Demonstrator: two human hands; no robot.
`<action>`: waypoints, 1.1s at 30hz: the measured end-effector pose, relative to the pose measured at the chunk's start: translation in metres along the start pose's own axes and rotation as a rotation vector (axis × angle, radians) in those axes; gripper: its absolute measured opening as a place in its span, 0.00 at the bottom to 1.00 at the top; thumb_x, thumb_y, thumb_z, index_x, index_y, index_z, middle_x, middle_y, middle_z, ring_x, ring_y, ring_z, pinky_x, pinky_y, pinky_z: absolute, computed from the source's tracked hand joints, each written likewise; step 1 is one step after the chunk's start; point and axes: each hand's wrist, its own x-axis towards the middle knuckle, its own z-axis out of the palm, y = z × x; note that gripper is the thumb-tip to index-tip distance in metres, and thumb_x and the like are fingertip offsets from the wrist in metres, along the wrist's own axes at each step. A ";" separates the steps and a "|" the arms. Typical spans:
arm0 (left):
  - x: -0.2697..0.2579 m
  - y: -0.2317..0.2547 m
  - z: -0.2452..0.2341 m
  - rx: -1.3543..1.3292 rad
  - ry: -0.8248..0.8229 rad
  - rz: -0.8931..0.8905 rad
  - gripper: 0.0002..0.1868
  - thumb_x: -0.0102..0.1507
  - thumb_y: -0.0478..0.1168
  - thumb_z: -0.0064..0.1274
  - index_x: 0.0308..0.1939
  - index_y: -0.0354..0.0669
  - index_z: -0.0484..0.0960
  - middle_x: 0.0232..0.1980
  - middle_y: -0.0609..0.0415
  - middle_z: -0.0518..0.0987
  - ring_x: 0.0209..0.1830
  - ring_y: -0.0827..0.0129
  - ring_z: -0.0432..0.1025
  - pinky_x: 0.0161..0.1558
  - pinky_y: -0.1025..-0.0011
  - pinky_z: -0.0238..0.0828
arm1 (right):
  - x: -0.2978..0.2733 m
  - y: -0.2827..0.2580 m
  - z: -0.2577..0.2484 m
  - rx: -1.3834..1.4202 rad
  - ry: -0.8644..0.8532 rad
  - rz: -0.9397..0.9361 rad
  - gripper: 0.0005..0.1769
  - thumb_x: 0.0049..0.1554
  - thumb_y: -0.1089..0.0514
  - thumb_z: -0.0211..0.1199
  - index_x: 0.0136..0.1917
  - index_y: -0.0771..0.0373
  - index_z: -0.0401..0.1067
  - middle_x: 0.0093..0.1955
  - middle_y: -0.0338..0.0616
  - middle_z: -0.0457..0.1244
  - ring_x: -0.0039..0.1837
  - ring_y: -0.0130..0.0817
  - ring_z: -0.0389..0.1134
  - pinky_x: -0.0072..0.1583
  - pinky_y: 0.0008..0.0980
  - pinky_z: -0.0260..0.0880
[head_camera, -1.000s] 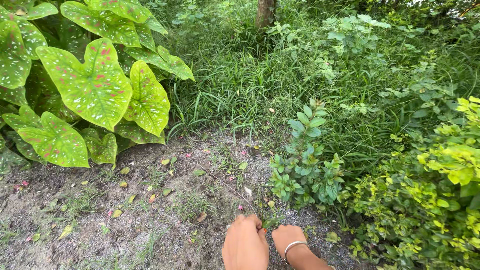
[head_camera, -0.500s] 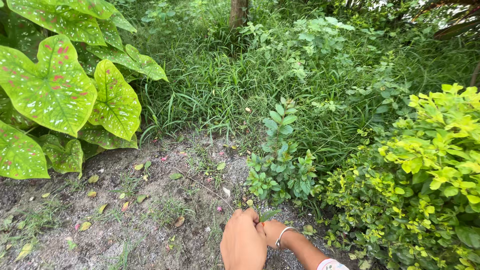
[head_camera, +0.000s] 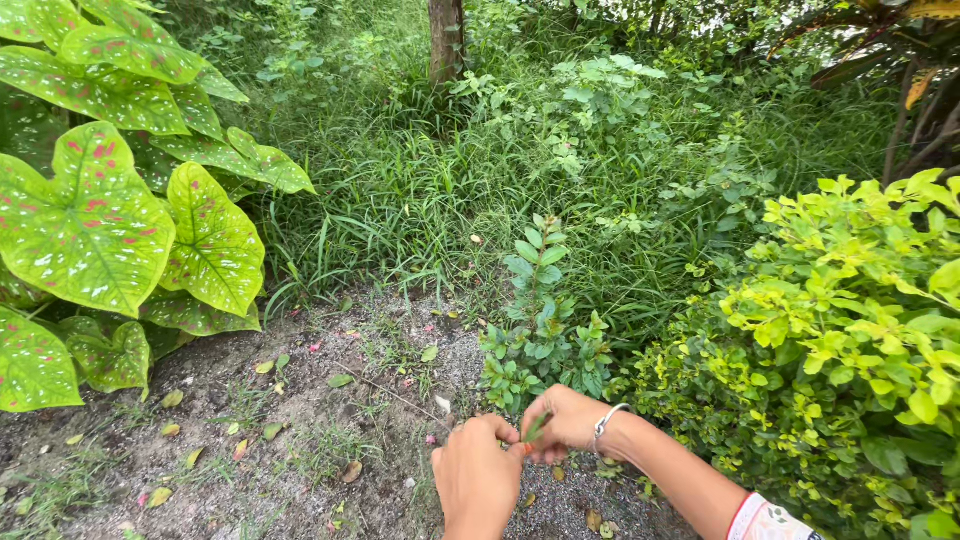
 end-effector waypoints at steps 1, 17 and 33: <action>-0.001 0.002 0.003 -0.007 0.010 0.012 0.08 0.56 0.46 0.65 0.36 0.53 0.86 0.36 0.53 0.84 0.44 0.58 0.78 0.52 0.59 0.67 | -0.003 -0.006 0.000 0.056 0.024 0.004 0.02 0.55 0.67 0.66 0.43 0.68 0.78 0.37 0.44 0.71 0.35 0.27 0.70 0.38 0.26 0.70; 0.004 0.027 0.054 0.036 -0.054 0.154 0.11 0.55 0.35 0.63 0.40 0.42 0.80 0.39 0.44 0.82 0.47 0.50 0.77 0.52 0.54 0.70 | -0.007 0.080 -0.045 -0.091 0.625 0.367 0.17 0.60 0.59 0.59 0.63 0.60 0.72 0.49 0.47 0.73 0.43 0.33 0.74 0.45 0.30 0.74; 0.040 -0.038 0.083 0.066 -0.241 0.191 0.11 0.60 0.41 0.61 0.46 0.59 0.89 0.46 0.45 0.77 0.57 0.55 0.73 0.61 0.59 0.70 | 0.037 0.136 -0.043 -0.901 0.740 0.485 0.18 0.62 0.51 0.58 0.63 0.59 0.71 0.58 0.54 0.68 0.62 0.50 0.72 0.61 0.44 0.75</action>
